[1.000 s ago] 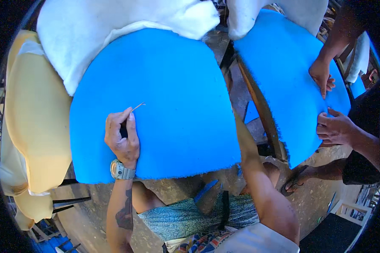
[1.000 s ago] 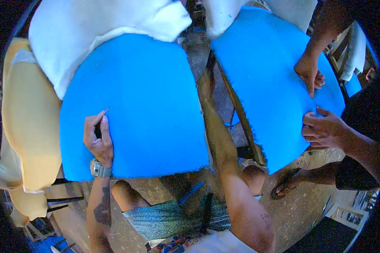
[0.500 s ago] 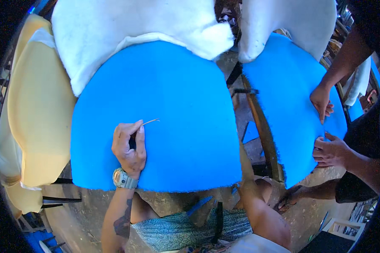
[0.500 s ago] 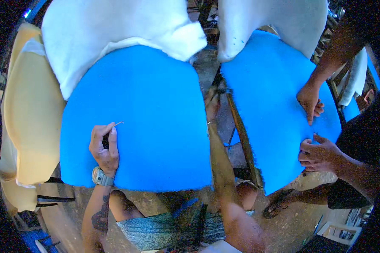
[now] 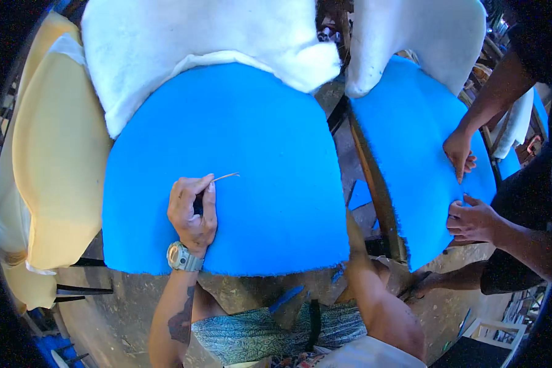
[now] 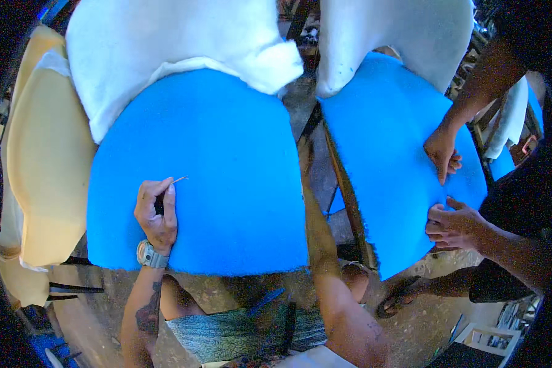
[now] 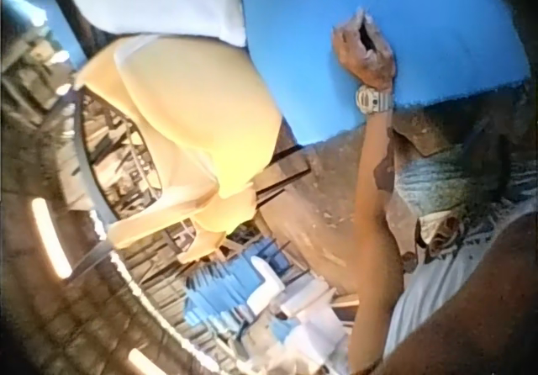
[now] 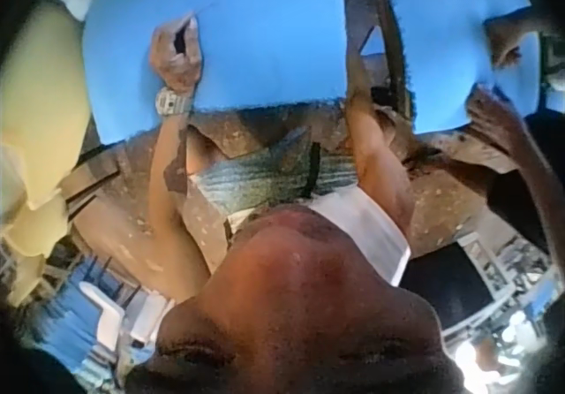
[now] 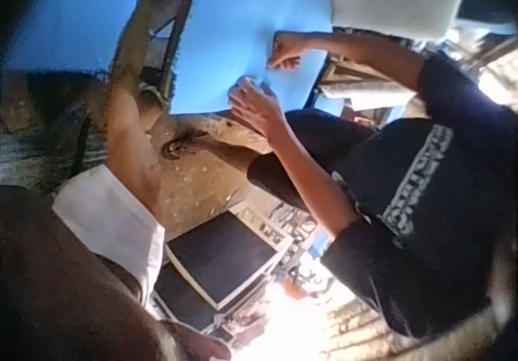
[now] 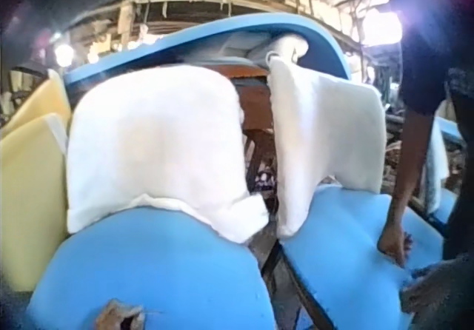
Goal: The person cuts and trims foam cushions attached to chair seats using a saw blade, then shapes and smooths the edges of the foam by hand.
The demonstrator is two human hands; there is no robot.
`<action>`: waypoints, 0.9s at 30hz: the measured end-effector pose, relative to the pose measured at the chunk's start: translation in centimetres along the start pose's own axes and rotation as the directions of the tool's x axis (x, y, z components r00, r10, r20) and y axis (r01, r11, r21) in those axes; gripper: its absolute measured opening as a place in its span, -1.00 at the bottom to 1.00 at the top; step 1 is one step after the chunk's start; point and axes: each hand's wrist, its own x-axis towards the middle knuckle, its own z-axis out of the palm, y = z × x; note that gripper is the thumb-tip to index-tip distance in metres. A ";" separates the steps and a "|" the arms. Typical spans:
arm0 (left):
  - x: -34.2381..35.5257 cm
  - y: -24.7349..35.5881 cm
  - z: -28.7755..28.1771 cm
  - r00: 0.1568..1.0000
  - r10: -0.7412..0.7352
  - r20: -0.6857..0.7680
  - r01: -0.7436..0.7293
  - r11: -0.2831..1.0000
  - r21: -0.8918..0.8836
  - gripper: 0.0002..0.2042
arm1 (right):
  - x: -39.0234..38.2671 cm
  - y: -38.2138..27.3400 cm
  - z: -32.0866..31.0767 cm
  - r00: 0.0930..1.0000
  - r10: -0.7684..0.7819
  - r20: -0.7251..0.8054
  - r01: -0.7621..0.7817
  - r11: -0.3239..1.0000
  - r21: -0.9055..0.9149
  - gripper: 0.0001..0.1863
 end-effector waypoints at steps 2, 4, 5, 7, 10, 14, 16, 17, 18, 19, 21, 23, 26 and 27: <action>0.0 -0.1 0.0 1.000 0.014 -0.004 -0.014 1.000 0.011 -0.85 | 0.1 -0.2 0.0 1.000 0.005 0.006 -0.005 1.000 -0.009 -0.56; 0.1 -0.2 0.0 1.000 0.017 0.019 -0.018 0.999 0.030 -0.85 | 0.5 -0.5 0.1 1.000 0.014 0.003 -0.014 1.000 -0.004 -0.56; 0.1 -0.2 0.0 1.000 0.021 0.020 -0.021 0.999 0.029 -0.85 | 0.6 -0.6 -0.1 1.000 0.004 -0.008 -0.004 1.000 0.001 -0.56; 0.2 -0.3 0.1 1.000 0.025 0.004 -0.025 0.999 0.022 -0.85 | 0.8 -0.7 -0.2 1.000 -0.010 -0.013 0.010 1.000 0.004 -0.55; 0.0 -0.3 0.0 1.000 0.024 0.010 -0.024 1.000 0.002 -0.86 | 0.8 -0.7 -0.2 1.000 -0.007 -0.014 0.007 1.000 -0.010 -0.55; 0.0 -0.4 0.0 0.999 0.014 0.047 -0.015 1.000 0.015 -0.90 | -0.3 -0.7 -0.9 1.000 0.007 -0.017 -0.007 1.000 -0.012 -0.55; 0.2 -0.4 0.1 0.999 0.025 0.029 -0.025 1.000 0.013 -0.88 | -0.5 -0.7 -1.0 1.000 0.003 -0.025 -0.003 1.000 -0.002 -0.55; 0.2 -0.4 0.2 0.999 0.028 0.014 -0.029 1.000 0.010 -0.87 | -0.5 -0.7 -1.0 1.000 -0.002 -0.028 0.001 1.000 -0.002 -0.54; 0.1 -0.3 0.1 1.000 0.018 -0.005 -0.019 1.000 -0.009 -0.86 | -0.5 -0.7 -1.0 1.000 -0.002 -0.030 0.002 1.000 0.001 -0.54; 0.1 -0.2 0.1 1.000 0.030 0.006 -0.030 1.000 0.003 -0.86 | -0.4 -0.8 -1.0 1.000 -0.006 -0.031 0.006 1.000 -0.002 -0.54; 0.1 -0.1 0.0 1.000 0.027 0.010 -0.027 1.000 0.000 -0.86 | -0.4 -0.9 -0.9 1.000 0.001 -0.027 -0.002 1.000 -0.014 -0.54; 0.1 -0.1 -0.1 1.000 0.000 0.015 0.000 1.000 0.003 -0.87 | -0.5 -1.0 -0.8 1.000 0.009 -0.026 -0.009 1.000 -0.016 -0.54; 0.2 -0.2 -0.1 1.000 0.016 0.017 -0.017 1.000 0.016 -0.87 | -0.5 -1.2 -0.8 0.999 0.013 -0.034 -0.013 1.000 -0.012 -0.54; 0.1 -0.2 0.0 1.000 0.010 0.016 -0.010 1.000 0.014 -0.87 | -0.4 -1.1 -0.8 0.999 0.008 -0.037 -0.008 1.000 -0.010 -0.54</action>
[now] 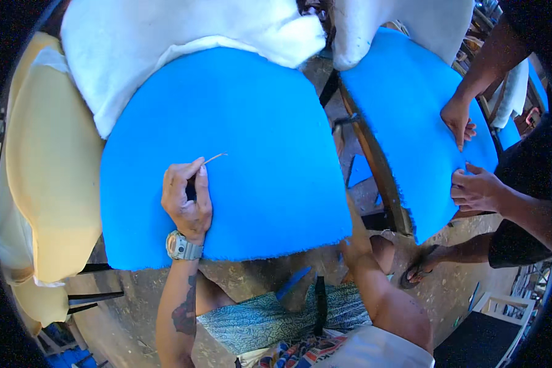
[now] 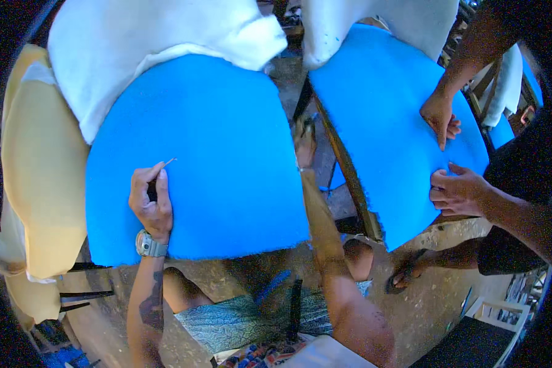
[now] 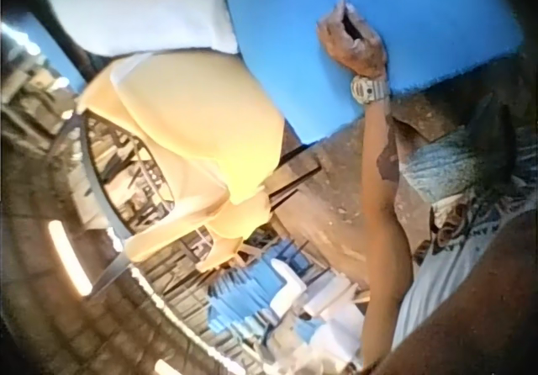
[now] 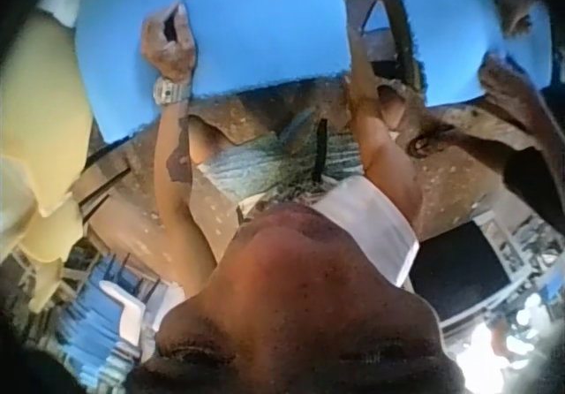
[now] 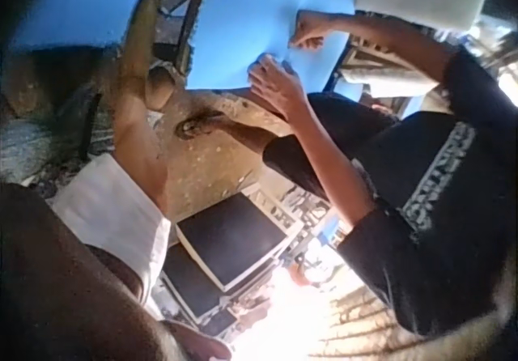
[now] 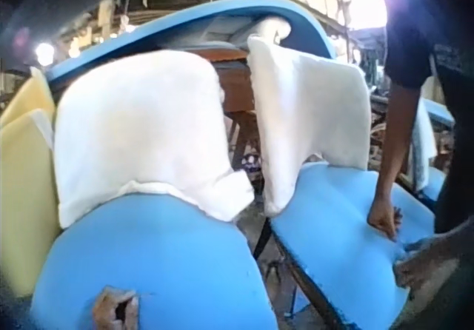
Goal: The person cuts and trims foam cushions attached to chair seats using a saw blade, then shapes and smooths the edges of the foam by hand.
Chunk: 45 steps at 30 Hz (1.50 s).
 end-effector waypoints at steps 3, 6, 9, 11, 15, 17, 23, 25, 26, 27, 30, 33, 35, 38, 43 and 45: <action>0.0 0.0 0.2 1.000 -0.005 -0.005 0.004 1.000 -0.010 -0.88 | 0.0 0.1 0.0 1.000 -0.010 0.000 0.010 1.000 0.003 -0.53; 0.2 0.1 0.1 0.998 0.046 -0.036 -0.048 0.998 -0.048 -0.88 | 0.0 0.3 0.0 1.000 -0.004 -0.005 0.004 1.000 -0.017 -0.53; 0.4 0.1 0.1 0.999 0.018 -0.048 -0.019 1.000 -0.008 -0.89 | -0.2 0.3 0.2 1.000 -0.005 -0.001 0.005 1.000 -0.012 -0.53; 0.1 0.3 0.2 0.999 0.021 -0.027 -0.021 1.000 -0.021 -0.89 | 0.1 0.2 0.4 1.000 -0.004 -0.012 0.004 1.000 -0.005 -0.53; -0.1 0.2 0.2 1.000 0.004 -0.009 -0.004 1.000 -0.008 -0.89 | 1.7 -0.1 1.2 1.000 -0.008 -0.014 0.008 1.000 -0.005 -0.52; 0.0 0.0 0.2 1.000 0.012 -0.015 -0.012 1.000 -0.012 -0.89 | 3.0 0.0 1.9 1.000 -0.007 -0.018 0.007 1.000 -0.010 -0.52; -0.2 0.3 0.1 1.000 0.000 0.010 -0.001 1.000 0.030 -0.89 | 7.1 1.2 4.8 0.999 -0.011 -0.042 0.011 1.000 0.006 -0.51; -0.2 0.3 0.1 1.000 -0.011 0.011 0.010 0.999 0.034 -0.90 | 8.1 1.3 5.6 0.999 -0.002 -0.033 0.002 1.000 -0.013 -0.51; -0.2 0.2 0.1 0.999 -0.036 -0.001 0.036 0.999 0.028 -0.90 | 8.7 1.3 6.0 1.000 0.003 -0.029 -0.003 1.000 -0.017 -0.51; -0.1 0.2 0.0 1.000 -0.016 0.008 0.016 0.999 0.037 -0.90 | 9.0 1.2 6.2 1.000 -0.003 -0.030 0.003 1.000 -0.011 -0.51; -0.1 0.2 0.0 1.000 0.011 0.000 -0.011 0.998 0.062 -0.90 | 12.8 0.9 8.1 0.999 -0.029 -0.046 0.029 1.000 -0.001 -0.51; -0.4 0.3 0.0 1.000 0.002 0.029 -0.004 0.998 0.068 -0.90 | 14.0 1.5 9.5 0.999 -0.017 -0.029 0.015 0.997 -0.070 -0.50; -0.3 0.2 0.0 1.000 -0.008 0.025 0.006 0.998 0.059 -0.90 | 13.6 2.3 9.8 1.000 0.015 -0.006 -0.016 0.993 -0.114 -0.50; -0.1 -0.1 0.0 1.000 -0.007 0.009 0.006 0.998 0.059 -0.90 | 14.2 3.3 10.0 1.000 0.026 -0.008 -0.026 0.998 -0.057 -0.50; -0.4 0.1 0.0 1.000 -0.002 0.030 0.000 0.998 0.055 -0.90 | 15.5 3.5 10.8 1.000 0.008 -0.016 -0.010 0.996 -0.089 -0.49; -0.2 0.1 0.1 0.999 0.025 0.029 -0.026 0.998 0.055 -0.90 | 13.0 4.0 10.8 0.998 0.060 0.014 -0.057 0.985 -0.166 -0.49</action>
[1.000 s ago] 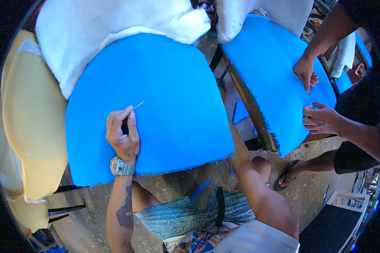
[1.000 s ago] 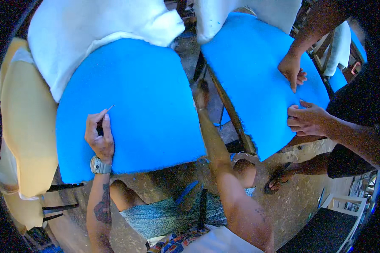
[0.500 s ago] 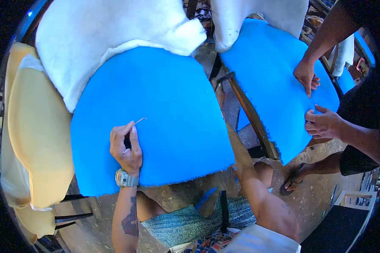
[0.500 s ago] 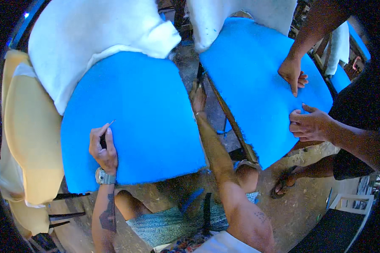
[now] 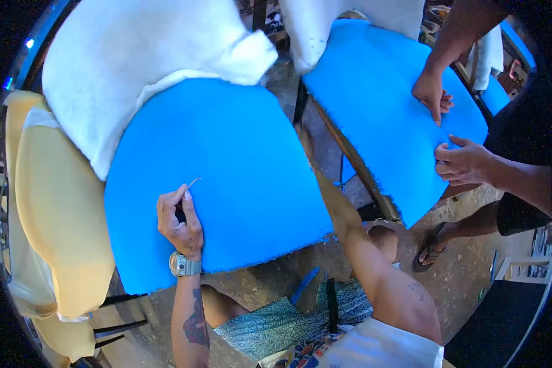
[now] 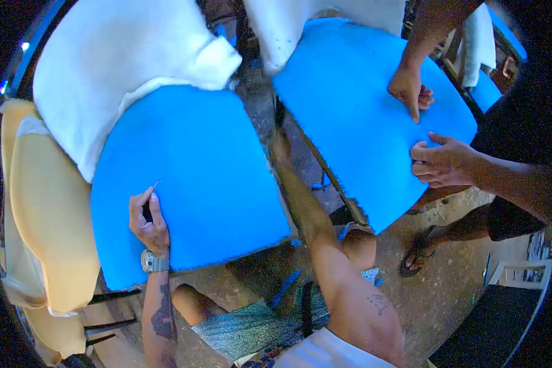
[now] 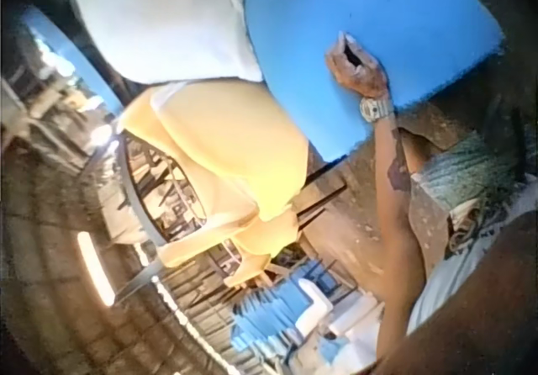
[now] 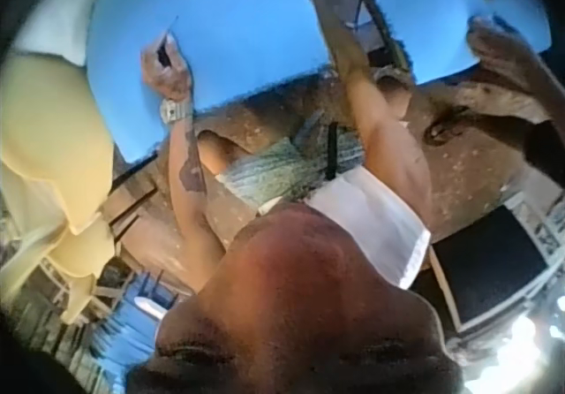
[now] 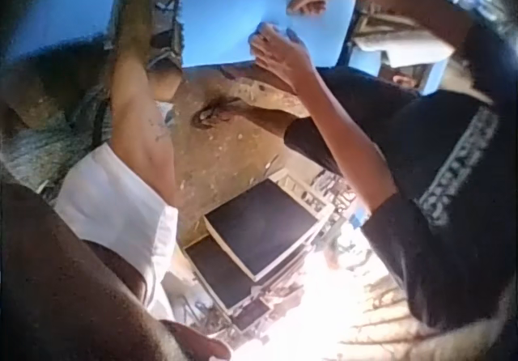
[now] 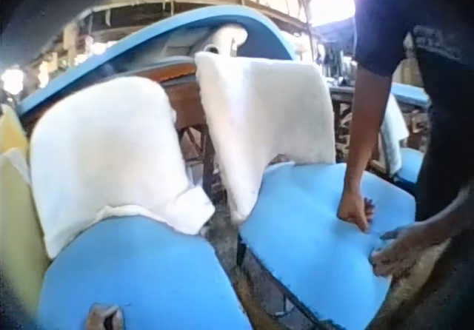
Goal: The person cuts and trims foam cushions attached to chair seats using a saw blade, then shapes and smooths the edges of the foam by hand.
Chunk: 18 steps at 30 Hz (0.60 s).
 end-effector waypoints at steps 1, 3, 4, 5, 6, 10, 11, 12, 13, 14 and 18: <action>0.3 -0.1 0.1 0.999 0.026 -0.024 -0.026 1.000 -0.008 -0.90 | -0.5 0.1 0.0 1.000 0.022 0.014 -0.022 1.000 -0.006 -0.49; 0.5 -0.1 0.0 0.999 0.032 -0.036 -0.032 0.999 0.018 -0.90 | -1.0 0.4 0.0 0.999 0.026 0.020 -0.027 0.998 0.059 -0.49; 0.6 -0.2 0.0 0.999 0.028 -0.026 -0.028 0.999 0.027 -0.90 | -1.2 0.7 -0.1 1.000 0.021 0.010 -0.022 0.996 0.087 -0.49; 0.5 -0.1 0.0 1.000 0.025 -0.015 -0.025 0.999 0.033 -0.90 | -0.3 0.7 0.1 1.000 0.006 -0.003 -0.005 0.994 0.110 -0.49; 0.3 -0.1 0.0 0.999 0.037 -0.017 -0.037 0.999 0.011 -0.89 | 1.0 0.7 0.2 0.995 -0.073 -0.065 0.083 0.983 0.167 -0.48; 0.0 0.0 -0.1 1.000 0.012 0.004 -0.012 0.999 0.034 -0.90 | 2.7 1.5 1.2 1.000 0.029 -0.007 -0.029 0.999 -0.014 -0.52; 0.1 -0.1 0.0 1.000 -0.011 -0.003 0.011 1.000 0.016 -0.90 | 2.2 1.9 1.4 0.998 0.063 0.012 -0.062 0.994 -0.092 -0.53; 0.2 -0.2 0.0 1.000 0.022 0.020 -0.022 1.000 0.008 -0.90 | 0.5 2.5 1.4 0.995 0.098 0.025 -0.093 0.983 -0.155 -0.54; 0.2 -0.2 0.0 1.000 0.017 0.018 -0.017 1.000 0.003 -0.90 | -0.7 2.9 1.3 0.992 0.124 0.035 -0.114 0.973 -0.203 -0.55; 0.2 -0.3 0.0 1.000 0.009 0.012 -0.009 1.000 0.000 -0.90 | -2.5 3.4 0.9 0.989 0.140 0.036 -0.129 0.965 -0.228 -0.56; 0.1 -0.2 0.0 1.000 -0.001 0.028 0.001 1.000 -0.003 -0.89 | -6.9 3.2 -2.2 0.990 0.114 -0.079 -0.119 0.991 -0.062 -0.60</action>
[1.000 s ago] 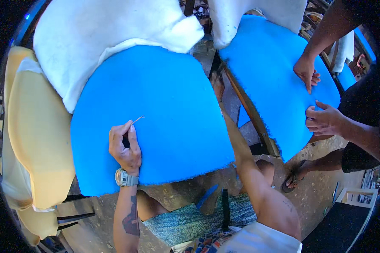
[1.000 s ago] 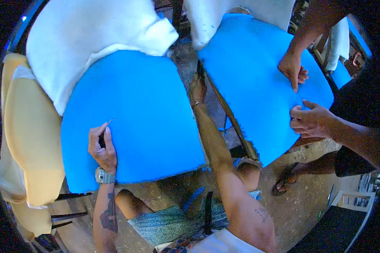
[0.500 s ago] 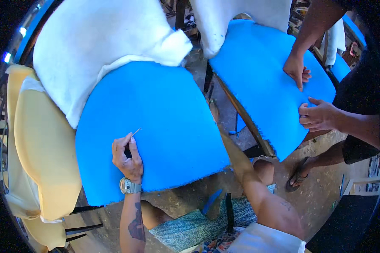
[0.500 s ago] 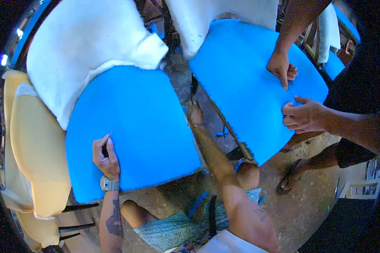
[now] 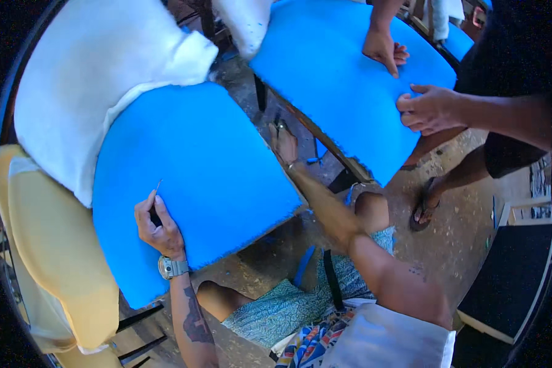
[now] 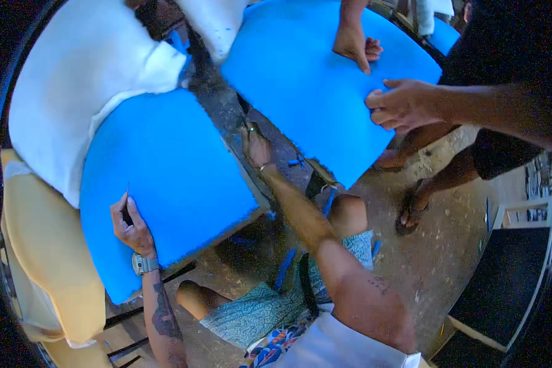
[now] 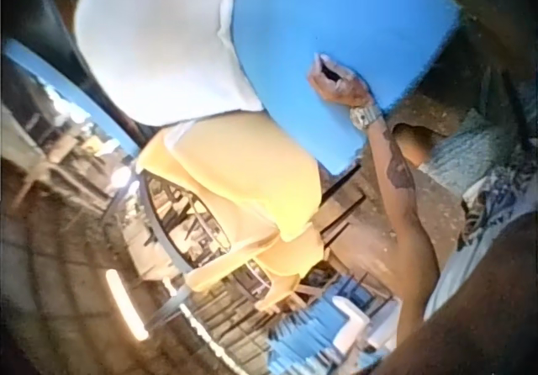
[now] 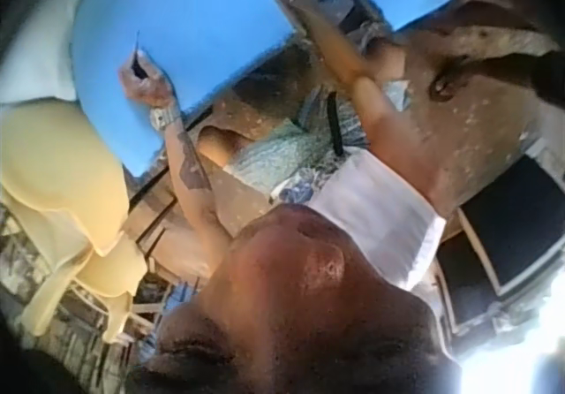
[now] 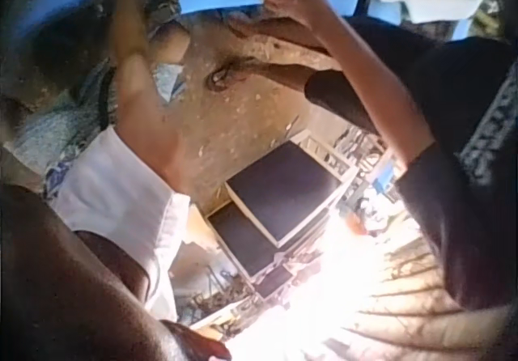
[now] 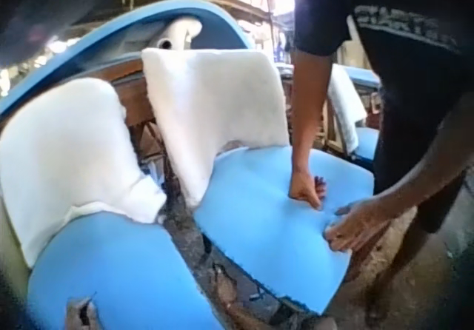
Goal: The person cuts and trims foam cushions attached to chair seats using a saw blade, then shapes and smooths the edges of the foam by hand.
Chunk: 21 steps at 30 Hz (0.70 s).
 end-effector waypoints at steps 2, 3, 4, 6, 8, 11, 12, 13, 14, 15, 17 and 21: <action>0.0 0.1 0.0 1.000 -0.004 -0.008 0.004 1.000 0.009 -0.88 | -1.5 -0.8 -2.2 0.984 -0.074 -0.162 0.112 0.966 0.235 -0.63; 0.0 0.1 0.0 1.000 -0.001 -0.024 0.000 1.000 -0.005 -0.87 | -1.7 -1.3 -3.1 0.974 -0.082 -0.211 0.142 0.947 0.288 -0.64; 0.1 0.1 0.0 1.000 0.002 -0.007 -0.002 1.000 0.007 -0.87 | -2.3 -1.6 -4.0 0.962 -0.090 -0.259 0.177 0.925 0.337 -0.64; 0.2 0.2 0.0 0.999 0.030 -0.012 -0.029 0.999 0.021 -0.87 | -3.1 -2.0 -5.2 0.984 0.001 -0.179 0.064 0.931 0.360 -0.65; 0.1 0.2 0.0 0.999 0.052 -0.015 -0.052 0.998 0.032 -0.86 | -4.6 -1.5 -6.0 0.989 0.023 -0.144 0.033 0.926 0.375 -0.66; -0.1 0.2 0.0 0.998 0.068 -0.008 -0.068 0.998 0.014 -0.85 | -6.2 0.2 -5.6 0.988 0.054 -0.143 -0.008 0.954 0.300 -0.65; 0.0 0.2 0.0 0.997 0.073 -0.015 -0.072 0.997 0.015 -0.85 | -6.2 0.7 -5.2 0.987 0.023 -0.158 0.021 0.963 0.267 -0.65; -0.1 0.2 0.0 0.999 0.039 -0.024 -0.038 0.999 0.015 -0.84 | -5.9 1.3 -4.8 0.995 0.039 -0.092 -0.018 0.976 0.215 -0.64; 0.0 0.1 0.1 0.997 0.072 -0.019 -0.071 0.997 0.017 -0.84 | -5.5 1.8 -4.4 0.986 -0.006 -0.167 0.045 0.972 0.230 -0.64; 0.0 0.0 0.1 0.997 0.071 -0.019 -0.071 0.997 0.011 -0.84 | -4.8 2.2 -4.0 0.974 -0.061 -0.220 0.110 0.970 0.216 -0.64; 0.1 -0.1 0.1 0.997 0.070 -0.015 -0.070 0.998 0.000 -0.83 | -4.2 2.9 -3.6 0.934 -0.165 -0.318 0.230 0.957 0.177 -0.63; 0.2 -0.3 0.0 0.998 0.066 -0.018 -0.066 0.998 -0.004 -0.82 | -4.9 2.7 -4.1 0.955 -0.115 -0.272 0.195 0.937 0.291 -0.62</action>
